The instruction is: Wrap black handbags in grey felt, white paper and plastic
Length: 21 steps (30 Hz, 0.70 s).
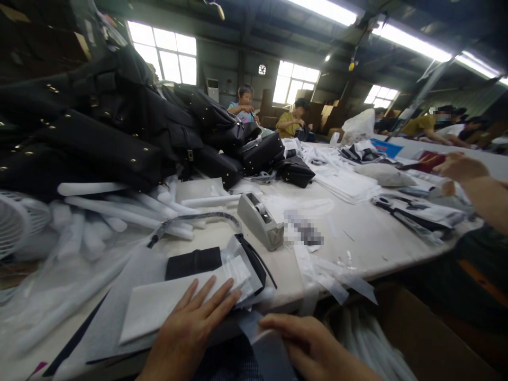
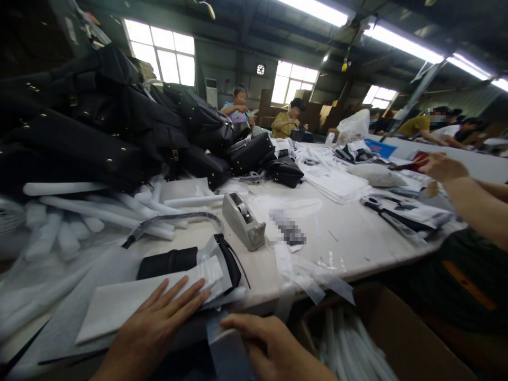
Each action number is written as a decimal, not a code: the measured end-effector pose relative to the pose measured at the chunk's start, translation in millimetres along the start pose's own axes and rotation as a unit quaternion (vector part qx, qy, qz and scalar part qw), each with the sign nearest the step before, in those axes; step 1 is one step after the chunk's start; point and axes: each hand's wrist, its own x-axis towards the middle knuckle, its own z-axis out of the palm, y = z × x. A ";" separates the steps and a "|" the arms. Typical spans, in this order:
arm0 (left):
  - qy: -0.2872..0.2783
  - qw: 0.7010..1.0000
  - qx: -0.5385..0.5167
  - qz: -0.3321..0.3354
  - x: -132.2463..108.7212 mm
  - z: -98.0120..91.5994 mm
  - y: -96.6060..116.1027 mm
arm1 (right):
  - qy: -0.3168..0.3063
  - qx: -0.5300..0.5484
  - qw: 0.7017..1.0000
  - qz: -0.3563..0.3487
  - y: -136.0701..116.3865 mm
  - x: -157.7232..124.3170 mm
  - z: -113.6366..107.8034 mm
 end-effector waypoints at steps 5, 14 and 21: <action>0.024 1.000 -0.010 -0.006 1.2 0.5 -0.2 | 0.073 -0.379 0.905 -0.177 9.0 25.2 0.9; 0.021 0.998 -0.054 -0.020 0.2 1.4 1.3 | 0.023 -0.455 0.851 -0.260 17.5 30.7 -10.9; -0.003 0.996 -0.076 -0.035 -1.8 0.0 3.6 | -0.015 -0.521 0.804 -0.284 67.8 4.2 9.6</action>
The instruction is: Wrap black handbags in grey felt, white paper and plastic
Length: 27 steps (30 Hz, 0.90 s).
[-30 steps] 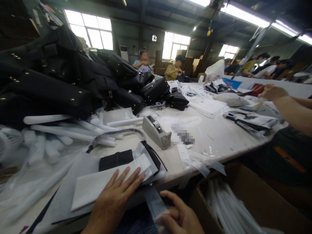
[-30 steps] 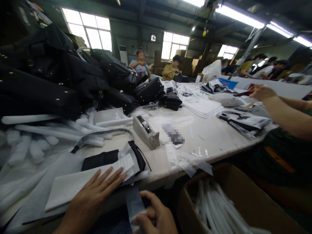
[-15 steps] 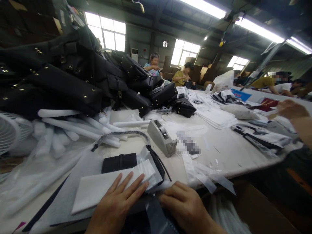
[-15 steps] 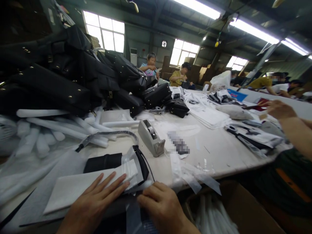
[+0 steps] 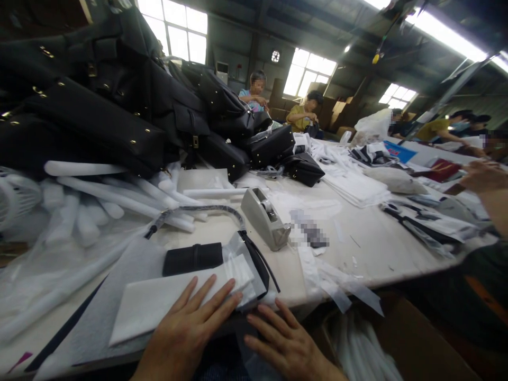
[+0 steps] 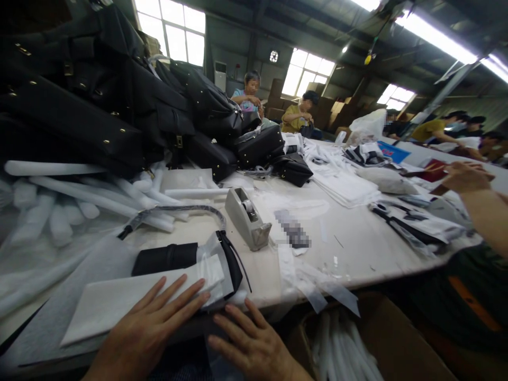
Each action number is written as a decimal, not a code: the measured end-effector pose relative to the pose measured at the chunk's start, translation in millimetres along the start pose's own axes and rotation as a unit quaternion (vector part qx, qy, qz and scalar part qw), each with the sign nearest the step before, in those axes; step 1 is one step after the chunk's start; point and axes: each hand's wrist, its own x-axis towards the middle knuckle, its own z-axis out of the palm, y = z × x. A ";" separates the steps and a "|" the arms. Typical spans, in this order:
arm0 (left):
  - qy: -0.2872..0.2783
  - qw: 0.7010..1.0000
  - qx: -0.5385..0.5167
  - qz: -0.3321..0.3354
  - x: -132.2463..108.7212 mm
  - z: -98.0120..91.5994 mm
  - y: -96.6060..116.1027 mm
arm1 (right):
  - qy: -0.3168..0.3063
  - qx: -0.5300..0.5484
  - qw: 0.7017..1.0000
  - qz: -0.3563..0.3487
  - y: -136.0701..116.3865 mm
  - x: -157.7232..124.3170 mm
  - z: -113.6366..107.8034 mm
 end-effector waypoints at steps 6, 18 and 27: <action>0.000 1.000 -0.018 -0.008 0.3 -2.8 1.4 | 0.094 0.076 0.993 -0.004 -7.0 16.3 -7.8; 0.044 0.998 0.048 0.014 2.7 0.4 0.1 | 0.083 0.129 0.986 0.070 41.2 73.4 -36.4; 0.063 0.996 0.050 0.022 4.4 1.0 -3.8 | -0.077 0.230 0.963 0.115 67.5 101.6 -21.9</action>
